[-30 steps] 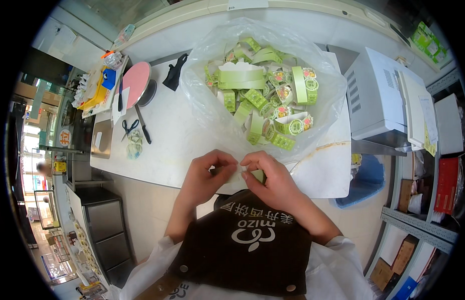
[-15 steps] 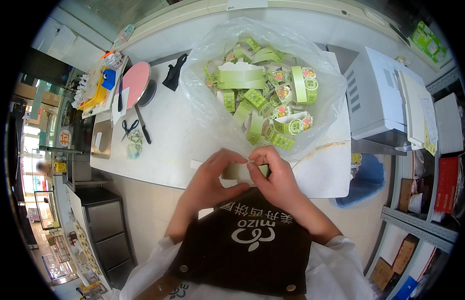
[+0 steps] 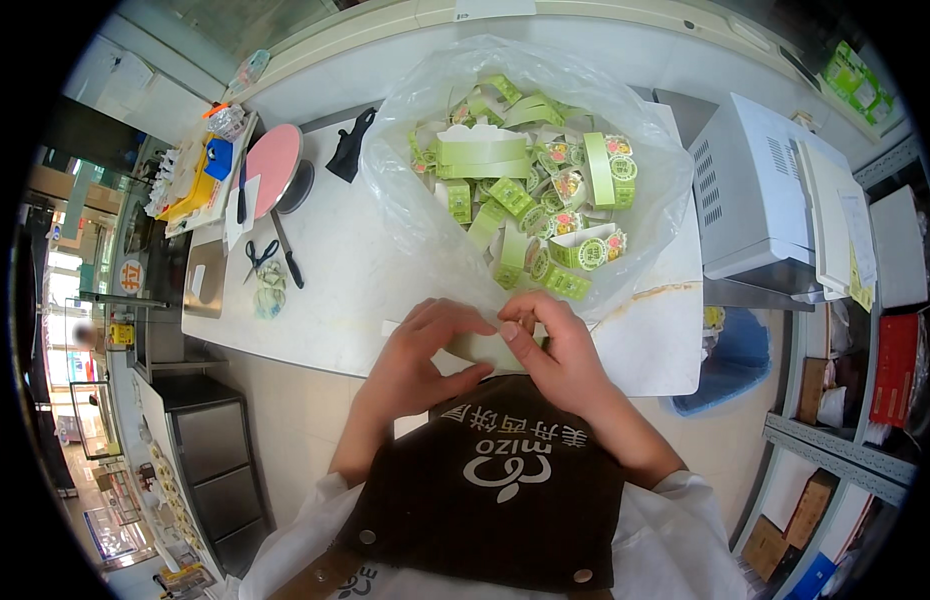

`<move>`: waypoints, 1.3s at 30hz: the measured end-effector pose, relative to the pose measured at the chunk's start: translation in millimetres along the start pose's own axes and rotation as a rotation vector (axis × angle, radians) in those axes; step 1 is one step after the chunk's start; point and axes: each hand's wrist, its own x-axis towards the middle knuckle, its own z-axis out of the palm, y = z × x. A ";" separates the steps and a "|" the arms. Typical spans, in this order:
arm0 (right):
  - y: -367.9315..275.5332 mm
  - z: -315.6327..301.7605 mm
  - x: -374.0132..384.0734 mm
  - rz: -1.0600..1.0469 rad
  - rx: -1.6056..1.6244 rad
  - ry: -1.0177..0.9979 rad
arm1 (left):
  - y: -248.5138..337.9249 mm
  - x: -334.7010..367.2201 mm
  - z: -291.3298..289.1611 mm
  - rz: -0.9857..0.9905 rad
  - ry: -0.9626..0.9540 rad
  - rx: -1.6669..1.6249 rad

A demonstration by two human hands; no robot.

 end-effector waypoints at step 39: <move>13.6 10.7 -3.2 0.175 0.387 -0.257 | -14.4 -1.2 2.7 0.043 -0.128 -0.172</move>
